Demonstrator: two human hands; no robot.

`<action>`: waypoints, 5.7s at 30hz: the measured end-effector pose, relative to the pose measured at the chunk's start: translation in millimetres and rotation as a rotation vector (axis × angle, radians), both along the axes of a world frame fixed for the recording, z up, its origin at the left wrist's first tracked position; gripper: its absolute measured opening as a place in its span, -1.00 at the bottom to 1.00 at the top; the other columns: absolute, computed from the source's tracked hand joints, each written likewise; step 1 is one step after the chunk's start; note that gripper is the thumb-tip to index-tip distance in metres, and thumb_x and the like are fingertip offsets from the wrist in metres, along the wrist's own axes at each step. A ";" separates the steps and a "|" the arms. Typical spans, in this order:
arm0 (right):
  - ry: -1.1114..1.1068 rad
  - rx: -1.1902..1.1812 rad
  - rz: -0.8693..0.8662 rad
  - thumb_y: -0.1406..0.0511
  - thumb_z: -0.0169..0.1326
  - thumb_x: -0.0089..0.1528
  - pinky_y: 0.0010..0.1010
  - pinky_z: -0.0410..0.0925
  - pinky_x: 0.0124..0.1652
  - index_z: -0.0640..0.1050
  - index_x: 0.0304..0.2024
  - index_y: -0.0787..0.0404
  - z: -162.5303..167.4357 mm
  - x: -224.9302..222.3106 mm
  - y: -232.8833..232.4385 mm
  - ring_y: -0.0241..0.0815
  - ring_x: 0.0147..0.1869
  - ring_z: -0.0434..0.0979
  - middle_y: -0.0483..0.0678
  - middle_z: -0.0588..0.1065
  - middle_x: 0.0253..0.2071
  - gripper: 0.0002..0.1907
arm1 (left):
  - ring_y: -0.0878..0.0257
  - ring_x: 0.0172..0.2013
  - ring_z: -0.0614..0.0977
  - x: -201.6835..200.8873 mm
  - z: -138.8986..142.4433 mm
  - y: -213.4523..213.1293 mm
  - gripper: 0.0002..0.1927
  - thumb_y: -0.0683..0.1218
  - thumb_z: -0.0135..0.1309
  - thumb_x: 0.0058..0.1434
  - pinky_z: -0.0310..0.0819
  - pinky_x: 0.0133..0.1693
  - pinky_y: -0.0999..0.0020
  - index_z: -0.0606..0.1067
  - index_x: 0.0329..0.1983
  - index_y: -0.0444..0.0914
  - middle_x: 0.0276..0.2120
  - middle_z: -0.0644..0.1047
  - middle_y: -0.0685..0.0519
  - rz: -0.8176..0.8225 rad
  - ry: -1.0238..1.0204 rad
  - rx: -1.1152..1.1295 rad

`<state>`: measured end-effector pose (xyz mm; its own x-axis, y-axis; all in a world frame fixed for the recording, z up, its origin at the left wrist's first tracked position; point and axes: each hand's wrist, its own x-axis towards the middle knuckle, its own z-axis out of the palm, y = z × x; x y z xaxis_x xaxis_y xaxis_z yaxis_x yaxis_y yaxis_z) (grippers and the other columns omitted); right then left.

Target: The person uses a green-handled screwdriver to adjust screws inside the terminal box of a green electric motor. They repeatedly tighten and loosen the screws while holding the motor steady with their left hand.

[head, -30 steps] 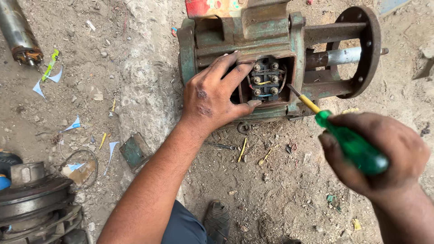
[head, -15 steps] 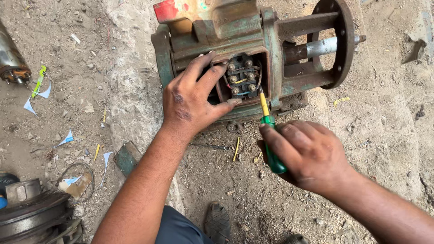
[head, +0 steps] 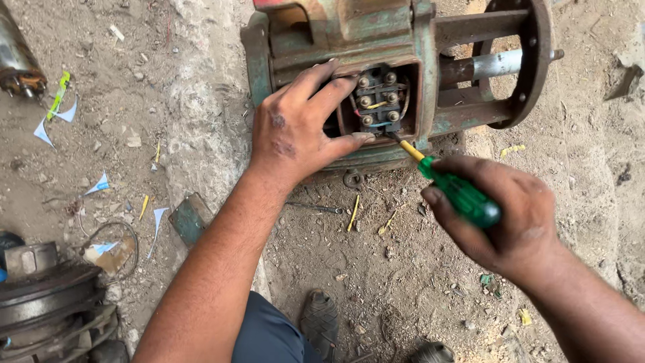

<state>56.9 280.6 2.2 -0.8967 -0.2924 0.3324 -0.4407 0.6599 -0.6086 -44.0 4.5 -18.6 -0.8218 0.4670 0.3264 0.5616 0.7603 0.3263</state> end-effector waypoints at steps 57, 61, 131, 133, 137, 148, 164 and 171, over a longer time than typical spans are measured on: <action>-0.479 -0.933 -0.044 0.45 0.07 0.35 -0.31 0.57 -0.11 0.38 0.00 0.40 -64.9 -36.0 44.4 -0.09 -0.16 0.65 0.13 0.52 -0.14 -0.79 | 0.06 0.03 0.68 0.4 -17.8 -7.1 -0.21 0.28 0.60 -0.03 0.64 0.07 0.17 0.53 0.15 -0.13 0.12 0.51 -0.05 -0.022 0.065 0.028; -0.472 -0.974 -0.013 0.43 0.05 0.35 -0.31 0.56 -0.13 0.39 -0.06 0.41 -58.1 -28.8 45.4 -0.06 -0.22 0.64 0.14 0.53 -0.20 -0.83 | 0.04 0.04 0.67 1.0 -15.3 -7.8 -0.21 0.24 0.61 -0.05 0.62 0.09 0.15 0.51 0.15 -0.13 0.14 0.50 -0.06 -0.042 0.138 0.028; -0.164 -0.582 0.125 0.34 0.09 0.41 -0.44 0.60 -0.19 0.49 -0.04 0.38 -41.6 -42.4 32.4 -0.18 -0.22 0.68 0.09 0.57 -0.24 -0.81 | -0.02 0.14 0.61 0.4 -14.8 -4.4 -0.19 0.27 0.57 -0.13 0.57 0.13 0.09 0.53 0.14 -0.12 0.16 0.49 -0.11 0.005 0.050 0.022; -0.161 -0.643 0.118 0.34 0.09 0.42 -0.44 0.61 -0.19 0.50 -0.03 0.38 -45.0 -41.0 35.1 -0.19 -0.22 0.69 0.07 0.57 -0.24 -0.82 | -0.01 0.15 0.61 0.8 -14.7 -5.0 -0.20 0.27 0.57 -0.12 0.57 0.14 0.09 0.53 0.13 -0.11 0.16 0.50 -0.08 0.005 0.054 0.033; 0.016 -0.445 0.139 0.38 0.09 0.37 -0.37 0.59 -0.23 0.46 -0.03 0.47 -45.6 -37.8 29.9 -0.08 -0.20 0.68 0.16 0.56 -0.25 -0.77 | -0.02 0.16 0.61 0.8 -13.8 -4.4 -0.22 0.25 0.57 -0.10 0.57 0.14 0.09 0.53 0.13 -0.11 0.16 0.50 -0.08 0.002 0.055 0.051; -0.098 -0.474 0.108 0.36 0.13 0.36 -0.37 0.58 -0.09 0.48 0.07 0.42 -56.3 -21.6 19.1 -0.14 -0.07 0.69 0.20 0.59 -0.14 -0.71 | -0.01 0.11 0.63 0.5 -8.6 -5.1 -0.22 0.24 0.56 -0.10 0.58 0.12 0.11 0.54 0.13 -0.14 0.17 0.51 -0.11 -0.013 0.025 0.064; -0.207 -0.732 0.062 0.26 0.11 0.41 -0.28 0.61 -0.13 0.51 0.07 0.33 -88.9 -4.5 60.4 -0.09 -0.15 0.69 0.15 0.56 -0.14 -0.72 | 0.01 0.11 0.64 2.4 -9.6 -3.0 -0.19 0.30 0.54 -0.14 0.58 0.12 0.12 0.54 0.13 -0.11 0.15 0.52 -0.09 0.013 0.048 0.056; -0.287 -0.699 0.043 0.07 -0.02 0.57 -0.42 0.47 -0.18 0.49 0.04 0.26 -92.7 -35.0 179.2 -0.18 -0.21 0.57 -0.01 0.49 -0.14 -0.63 | -0.01 0.09 0.63 0.9 -8.0 0.2 -0.15 0.34 0.53 -0.23 0.58 0.08 0.08 0.56 0.08 -0.12 0.12 0.53 -0.10 0.047 0.017 0.041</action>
<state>22.0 459.8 -90.4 -0.9685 -0.1365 0.2082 -0.2184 0.0642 -0.9738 -43.1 4.7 -26.6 -0.8370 0.4136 0.3583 0.5309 0.7724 0.3486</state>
